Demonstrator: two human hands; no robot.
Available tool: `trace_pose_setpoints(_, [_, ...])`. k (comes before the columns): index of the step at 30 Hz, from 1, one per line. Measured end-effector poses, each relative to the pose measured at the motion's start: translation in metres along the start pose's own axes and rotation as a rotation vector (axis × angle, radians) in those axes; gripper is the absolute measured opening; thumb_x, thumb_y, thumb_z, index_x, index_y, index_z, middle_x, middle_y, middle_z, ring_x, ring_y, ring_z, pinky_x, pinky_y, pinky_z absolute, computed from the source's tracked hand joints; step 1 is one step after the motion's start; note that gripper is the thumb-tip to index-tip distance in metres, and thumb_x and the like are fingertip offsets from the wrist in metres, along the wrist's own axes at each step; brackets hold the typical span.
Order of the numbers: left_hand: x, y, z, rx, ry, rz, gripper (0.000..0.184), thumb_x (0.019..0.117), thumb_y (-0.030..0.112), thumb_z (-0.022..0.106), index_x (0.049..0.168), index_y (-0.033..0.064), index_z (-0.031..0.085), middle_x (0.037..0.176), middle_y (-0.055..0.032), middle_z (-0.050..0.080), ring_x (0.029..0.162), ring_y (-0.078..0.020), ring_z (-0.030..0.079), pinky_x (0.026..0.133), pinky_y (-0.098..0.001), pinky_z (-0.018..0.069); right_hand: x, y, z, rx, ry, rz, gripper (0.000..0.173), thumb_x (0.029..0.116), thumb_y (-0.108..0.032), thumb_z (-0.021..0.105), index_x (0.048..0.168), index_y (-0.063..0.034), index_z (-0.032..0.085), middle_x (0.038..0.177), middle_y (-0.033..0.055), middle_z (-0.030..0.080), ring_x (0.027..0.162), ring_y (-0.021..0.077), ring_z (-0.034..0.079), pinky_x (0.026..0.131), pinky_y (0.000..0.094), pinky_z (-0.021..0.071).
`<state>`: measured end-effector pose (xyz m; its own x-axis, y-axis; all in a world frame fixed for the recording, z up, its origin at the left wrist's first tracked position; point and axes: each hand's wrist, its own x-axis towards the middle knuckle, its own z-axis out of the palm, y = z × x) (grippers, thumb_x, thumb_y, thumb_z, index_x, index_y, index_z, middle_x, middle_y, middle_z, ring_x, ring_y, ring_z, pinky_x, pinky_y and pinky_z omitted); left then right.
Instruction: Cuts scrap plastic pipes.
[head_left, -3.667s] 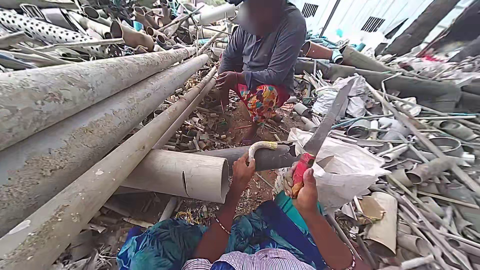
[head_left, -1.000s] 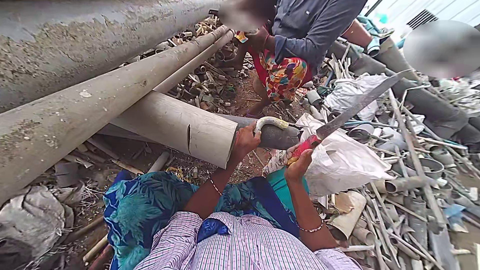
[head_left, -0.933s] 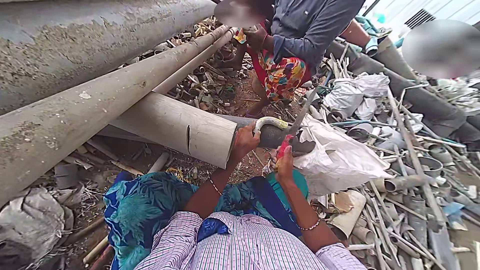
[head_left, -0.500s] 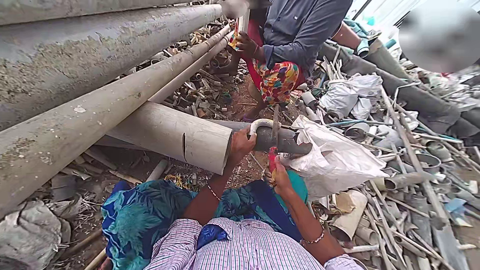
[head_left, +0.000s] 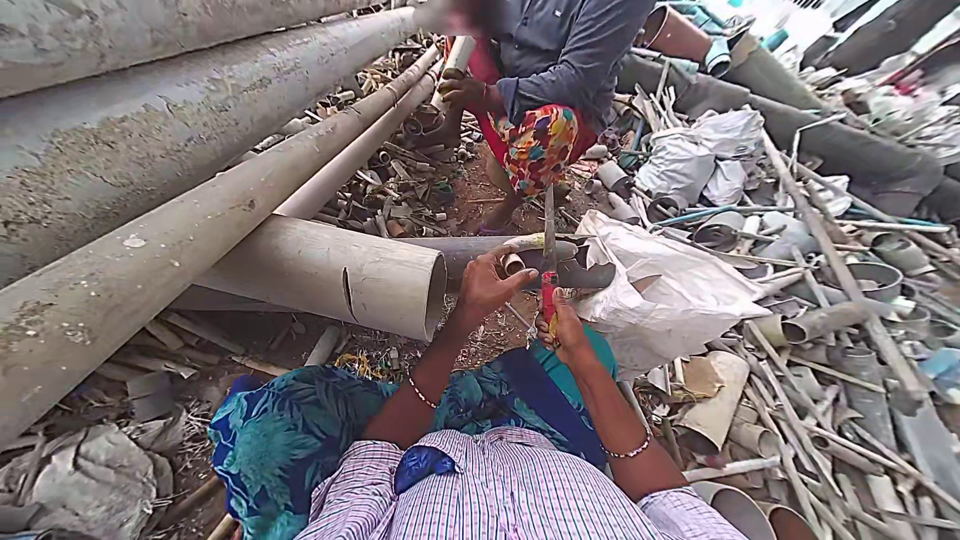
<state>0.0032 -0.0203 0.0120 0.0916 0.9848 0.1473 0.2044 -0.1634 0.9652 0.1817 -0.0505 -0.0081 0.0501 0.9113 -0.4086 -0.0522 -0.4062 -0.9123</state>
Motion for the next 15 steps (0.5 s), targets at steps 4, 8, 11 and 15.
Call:
trace_pose_setpoints(4, [-0.009,0.002,0.009,0.320,0.135,0.202,0.047,0.0949,0.020,0.075,0.136,0.0004,0.062,0.097,-0.0252,0.073,0.087,-0.0439,0.071,0.077,-0.0616,0.0547,-0.008,-0.002,-0.002,-0.012,-0.022,0.052,0.050,0.1121,-0.044,0.018,0.084,-0.0118,0.044,0.053,-0.0039,0.039,0.038,0.0044,0.037,0.036,0.0176,0.0335])
trace_pose_setpoints(8, [-0.011,0.006,0.009,0.426,0.324,0.311,0.038,0.0954,0.030,0.074,0.117,-0.0007,0.071,0.101,-0.0222,0.064,0.086,-0.0384,0.065,0.073,-0.0539,0.0533,-0.018,0.005,-0.004,-0.022,-0.037,-0.209,0.043,0.1134,-0.030,0.017,0.092,-0.0103,0.048,0.054,-0.0071,0.041,0.038,0.0007,0.038,0.038,0.0145,0.0356])
trace_pose_setpoints(11, [-0.014,0.008,-0.001,0.353,0.250,0.237,0.037,0.1002,0.027,0.068,0.119,-0.0041,0.065,0.128,-0.0256,0.057,0.110,-0.0414,0.062,0.092,-0.0553,0.0526,-0.012,0.023,-0.010,-0.097,-0.022,-0.526,0.036,0.1082,-0.024,0.021,0.093,-0.0106,0.050,0.058,-0.0124,0.047,0.043,-0.0029,0.043,0.043,0.0134,0.0403])
trace_pose_setpoints(15, [-0.018,0.003,-0.005,0.322,0.215,0.152,0.040,0.1064,0.030,0.057,0.126,-0.0047,0.057,0.111,-0.0287,0.065,0.099,-0.0457,0.067,0.086,-0.0592,0.0540,-0.022,0.010,-0.003,-0.026,-0.104,-0.003,0.048,0.1129,-0.039,0.015,0.087,-0.0115,0.045,0.053,-0.0052,0.039,0.038,0.0027,0.036,0.037,0.0163,0.0333])
